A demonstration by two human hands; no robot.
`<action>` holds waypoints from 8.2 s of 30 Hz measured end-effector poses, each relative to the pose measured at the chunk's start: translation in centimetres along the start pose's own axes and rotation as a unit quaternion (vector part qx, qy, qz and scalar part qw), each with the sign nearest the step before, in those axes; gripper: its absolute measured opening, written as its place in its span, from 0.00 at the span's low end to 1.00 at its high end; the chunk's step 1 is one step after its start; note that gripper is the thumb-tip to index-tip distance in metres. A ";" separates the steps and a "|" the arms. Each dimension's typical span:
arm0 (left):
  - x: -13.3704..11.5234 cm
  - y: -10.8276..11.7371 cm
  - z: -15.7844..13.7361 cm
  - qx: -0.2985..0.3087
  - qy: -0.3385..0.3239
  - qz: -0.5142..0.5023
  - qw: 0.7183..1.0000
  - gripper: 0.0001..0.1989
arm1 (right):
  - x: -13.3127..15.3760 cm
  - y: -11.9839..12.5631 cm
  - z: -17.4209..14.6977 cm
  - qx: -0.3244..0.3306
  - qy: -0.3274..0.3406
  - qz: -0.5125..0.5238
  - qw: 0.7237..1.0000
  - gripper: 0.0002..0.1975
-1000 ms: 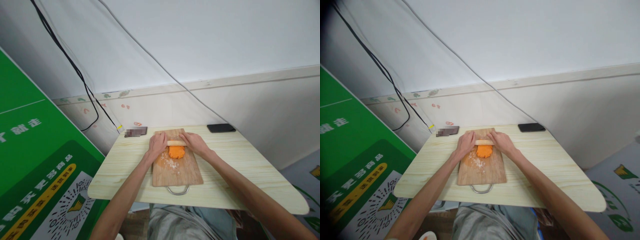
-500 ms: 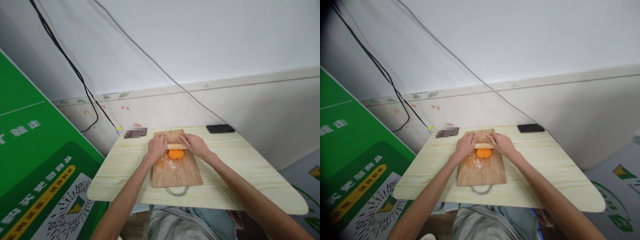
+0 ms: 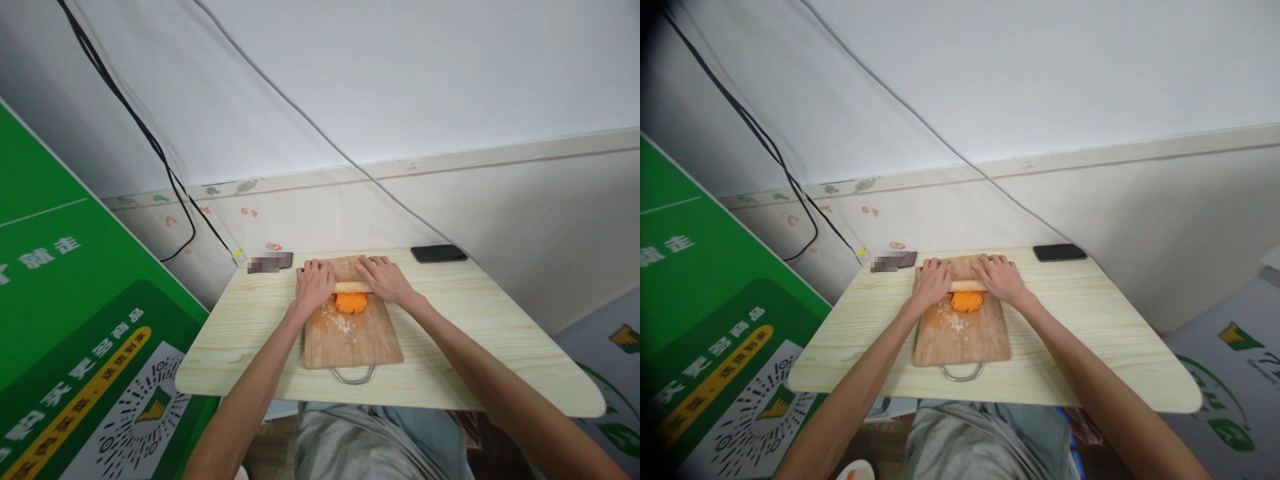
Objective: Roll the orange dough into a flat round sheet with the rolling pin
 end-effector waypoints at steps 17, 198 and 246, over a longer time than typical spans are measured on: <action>0.8 -1.2 2.0 0.034 0.000 -0.018 0.999 0.19 | -1.3 -1.2 2.1 0.056 -0.018 0.039 0.997 0.29; 0.7 -0.4 -4.0 -0.064 -0.112 -0.008 0.992 0.26 | 1.6 -0.4 -5.3 0.018 0.068 0.029 0.997 0.41; 0.1 -0.4 -3.5 -0.080 -0.111 -0.031 0.990 0.26 | 2.0 -0.7 -6.3 -0.020 0.049 0.022 0.998 0.41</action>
Point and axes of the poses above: each hand's wrist, its own z-axis towards the middle knuckle, its own y-axis out of the back of the hand, x = y × z, the point moved 3 cm from there along z, towards the middle knuckle, and after that the axes turned 2 degrees about z, right-handed, at the moved point
